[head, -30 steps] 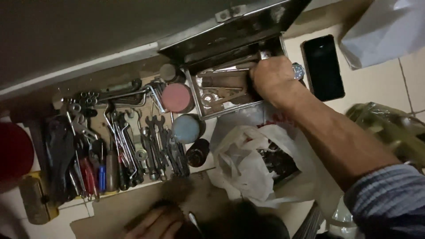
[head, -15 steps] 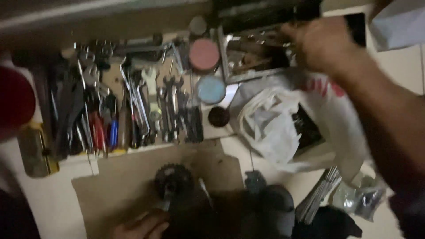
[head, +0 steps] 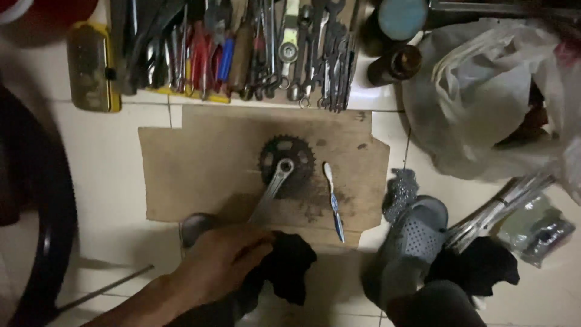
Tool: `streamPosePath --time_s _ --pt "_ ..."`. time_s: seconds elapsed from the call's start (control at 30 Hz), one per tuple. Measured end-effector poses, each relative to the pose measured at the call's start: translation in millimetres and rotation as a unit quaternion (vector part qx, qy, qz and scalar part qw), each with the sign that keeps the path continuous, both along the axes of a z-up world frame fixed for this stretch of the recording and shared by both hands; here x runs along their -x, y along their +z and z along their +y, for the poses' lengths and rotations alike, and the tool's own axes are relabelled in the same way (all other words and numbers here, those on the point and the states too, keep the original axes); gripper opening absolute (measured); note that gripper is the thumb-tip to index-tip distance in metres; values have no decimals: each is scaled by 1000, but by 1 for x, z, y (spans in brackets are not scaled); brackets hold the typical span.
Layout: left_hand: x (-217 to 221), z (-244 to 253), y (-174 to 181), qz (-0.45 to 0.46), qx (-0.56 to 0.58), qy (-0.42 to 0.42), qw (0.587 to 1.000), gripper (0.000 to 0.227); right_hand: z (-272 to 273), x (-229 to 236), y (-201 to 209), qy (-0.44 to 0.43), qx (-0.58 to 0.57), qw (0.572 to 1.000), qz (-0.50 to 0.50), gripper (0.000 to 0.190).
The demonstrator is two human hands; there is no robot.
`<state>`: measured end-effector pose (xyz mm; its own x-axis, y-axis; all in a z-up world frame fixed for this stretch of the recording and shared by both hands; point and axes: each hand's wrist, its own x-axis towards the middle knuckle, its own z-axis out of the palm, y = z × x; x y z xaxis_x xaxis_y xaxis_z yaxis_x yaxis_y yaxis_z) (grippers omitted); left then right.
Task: The person sits on the floor and cleans a bicycle crankset using a wire brush and a cloth. They also open a metal toolbox, rummage through it, and retrieve a small metal file, which they use to scrape the crankset before wiping it down.
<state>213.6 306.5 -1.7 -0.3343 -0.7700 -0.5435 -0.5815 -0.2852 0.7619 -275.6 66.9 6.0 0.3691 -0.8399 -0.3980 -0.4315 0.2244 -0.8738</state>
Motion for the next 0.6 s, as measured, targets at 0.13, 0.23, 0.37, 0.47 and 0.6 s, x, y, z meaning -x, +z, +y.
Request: streamPosePath --time_s 0.13,0.23,0.37,0.47,0.6 --pt "10 9 7 -28 -25 22 999 26 81 -71 23 -118 -83 967 -212 42" --pt "26 16 8 53 30 94 994 22 118 -129 33 -110 -168 930 -308 39" --pt "40 9 34 96 -64 208 971 43 156 -197 23 -114 -259 936 -208 31" --pt "56 25 -13 162 187 289 925 37 186 -209 -10 -133 -211 953 -169 15" --pt "58 12 -7 149 15 215 965 62 193 -211 -34 -116 -203 954 -189 18"
